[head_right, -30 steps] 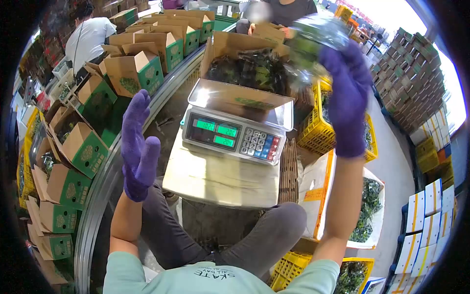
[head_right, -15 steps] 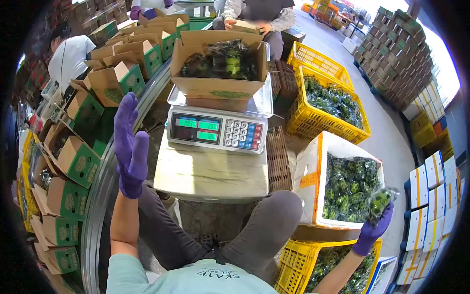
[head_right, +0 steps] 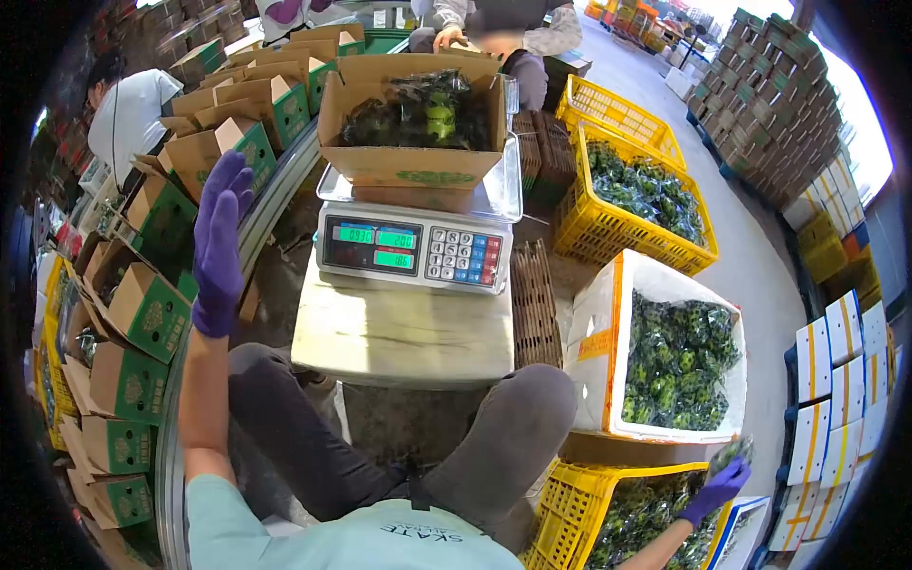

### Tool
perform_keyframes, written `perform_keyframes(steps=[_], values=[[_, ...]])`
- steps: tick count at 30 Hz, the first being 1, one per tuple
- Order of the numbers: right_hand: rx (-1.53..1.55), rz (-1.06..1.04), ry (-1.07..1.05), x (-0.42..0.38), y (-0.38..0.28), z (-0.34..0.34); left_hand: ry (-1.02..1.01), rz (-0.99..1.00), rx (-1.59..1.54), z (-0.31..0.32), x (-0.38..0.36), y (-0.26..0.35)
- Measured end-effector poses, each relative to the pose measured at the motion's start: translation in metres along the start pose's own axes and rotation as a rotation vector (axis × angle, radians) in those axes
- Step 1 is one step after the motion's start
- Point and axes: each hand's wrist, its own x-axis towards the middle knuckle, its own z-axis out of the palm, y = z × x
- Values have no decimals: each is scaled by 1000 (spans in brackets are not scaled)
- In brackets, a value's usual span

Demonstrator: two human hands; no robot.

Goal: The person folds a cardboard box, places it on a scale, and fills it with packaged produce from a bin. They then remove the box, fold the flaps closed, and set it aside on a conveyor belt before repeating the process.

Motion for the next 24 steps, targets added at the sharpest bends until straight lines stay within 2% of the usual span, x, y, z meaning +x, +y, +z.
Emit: perform_keyframes(steps=[1,2,3,4,5,7,8,9,10,11,12,13,15,18,21,23,24], values=[[-168,-67,-16,-8,48,-3,-26,-64,-22,-6,10,-7],[-360,69,-322,-15,68,-15,-22,-58,-26,-11,22,-21],[-553,224,-530,-28,46,-21,-50,-207,-121,-13,35,-41],[-550,109,-534,-42,22,-21,-80,-355,-217,-9,48,-60],[-546,-7,-536,-49,4,-18,-91,-358,-214,1,62,-76],[-105,-196,-444,-30,-47,24,-103,-352,-213,19,87,-108],[79,-295,-482,-24,-126,41,-204,113,241,25,100,-124],[348,-309,-537,-27,-222,55,-208,286,380,37,115,-160],[445,-445,-653,-29,-310,56,-185,461,519,50,130,-194],[537,-447,-803,-33,-359,72,-228,-45,-109,66,136,-202],[572,-567,-872,-41,-423,72,52,-482,-787,82,142,-208],[655,-773,-830,-46,-463,94,89,-548,-838,95,148,-216],[752,-1034,-723,-51,-530,131,-19,-532,-705,113,147,-225],[644,-1024,-822,-53,-578,181,-132,-494,-606,123,160,-225],[661,-1153,-564,-52,-588,205,-197,-446,-513,123,172,-220],[715,-1106,-663,-48,-591,207,-232,-414,-434,120,173,-217],[770,-1102,-611,-46,-589,192,-240,-388,-378,117,171,-211]])
